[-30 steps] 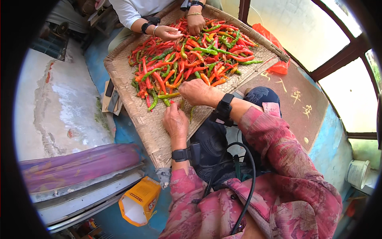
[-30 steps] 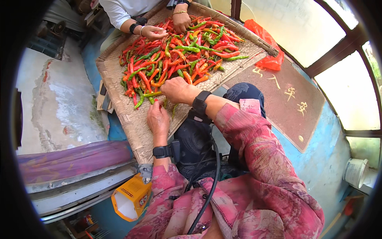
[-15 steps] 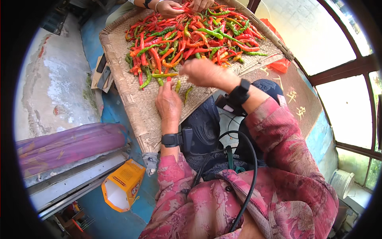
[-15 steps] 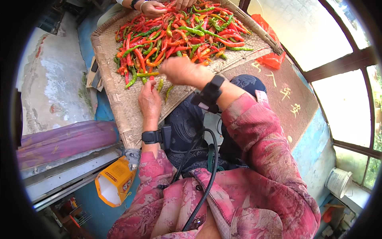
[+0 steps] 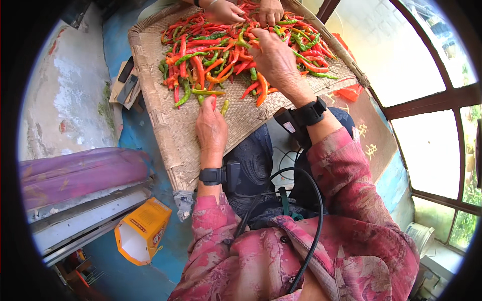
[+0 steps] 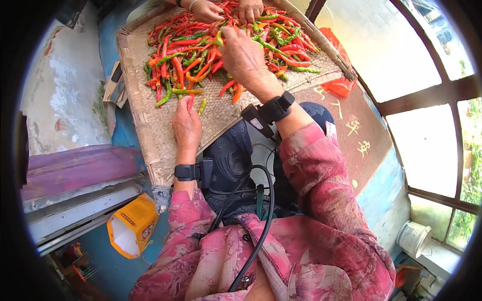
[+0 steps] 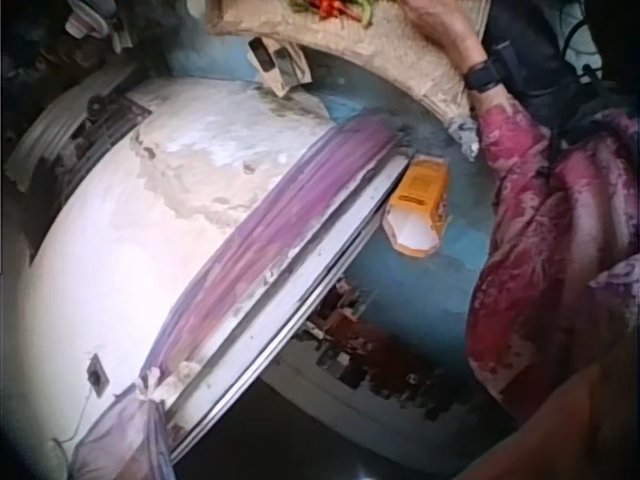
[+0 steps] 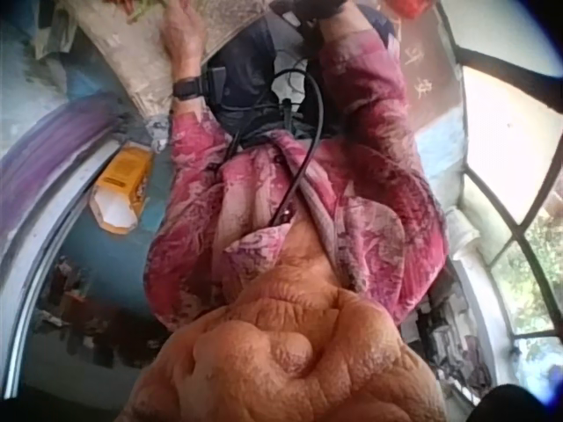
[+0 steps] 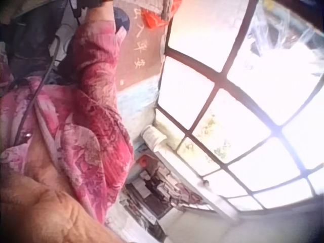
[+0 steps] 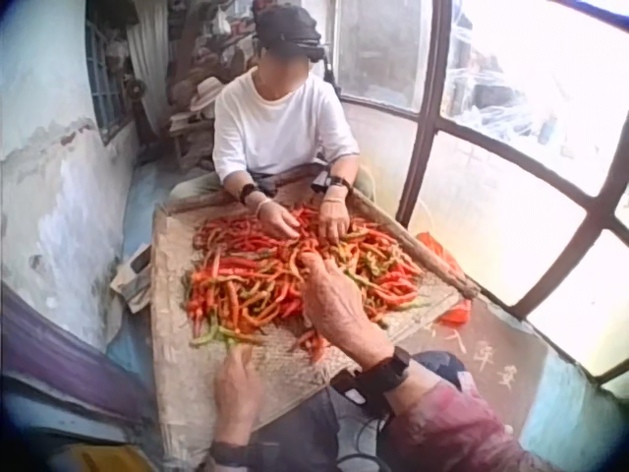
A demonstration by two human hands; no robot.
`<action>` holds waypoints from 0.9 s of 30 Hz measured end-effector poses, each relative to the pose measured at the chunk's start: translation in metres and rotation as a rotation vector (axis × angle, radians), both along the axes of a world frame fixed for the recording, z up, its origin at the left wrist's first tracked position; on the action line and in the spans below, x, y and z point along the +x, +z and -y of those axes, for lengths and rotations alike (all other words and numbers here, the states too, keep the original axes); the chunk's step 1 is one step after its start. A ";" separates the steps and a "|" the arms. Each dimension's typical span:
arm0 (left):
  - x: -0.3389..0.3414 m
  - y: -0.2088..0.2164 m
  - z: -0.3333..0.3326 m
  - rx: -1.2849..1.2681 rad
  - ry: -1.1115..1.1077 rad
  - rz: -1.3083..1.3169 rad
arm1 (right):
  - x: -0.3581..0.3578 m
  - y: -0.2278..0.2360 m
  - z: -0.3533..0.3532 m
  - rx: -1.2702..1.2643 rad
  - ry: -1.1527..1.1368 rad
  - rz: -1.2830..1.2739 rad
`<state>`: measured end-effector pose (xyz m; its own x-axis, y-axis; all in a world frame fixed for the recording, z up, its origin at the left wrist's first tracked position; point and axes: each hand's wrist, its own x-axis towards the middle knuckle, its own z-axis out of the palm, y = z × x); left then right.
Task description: The person sorts through a pile of red and green chili peppers on a woven tray by hand, picking up individual peppers and moving them to different areas of the tray.
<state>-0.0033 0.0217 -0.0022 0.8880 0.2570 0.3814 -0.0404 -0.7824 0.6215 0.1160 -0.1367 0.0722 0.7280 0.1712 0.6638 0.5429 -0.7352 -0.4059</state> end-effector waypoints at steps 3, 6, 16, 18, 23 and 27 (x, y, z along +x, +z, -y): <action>-0.003 0.012 0.007 -0.275 0.067 -0.114 | -0.004 -0.009 0.000 -0.029 0.197 -0.221; -0.001 0.008 0.009 -0.295 0.006 0.032 | -0.026 -0.034 -0.016 -0.100 0.585 -0.300; 0.000 0.013 0.009 -0.500 0.110 0.022 | -0.014 -0.027 -0.012 -0.381 0.460 -0.334; -0.001 0.012 0.005 -0.532 0.121 0.066 | -0.008 -0.009 -0.007 -0.243 0.273 -0.377; -0.005 0.017 0.010 -0.580 0.093 0.178 | -0.009 -0.009 -0.006 0.015 0.156 -0.110; -0.005 0.018 0.015 -0.264 -0.154 0.297 | -0.023 -0.028 -0.026 -0.165 0.613 -0.832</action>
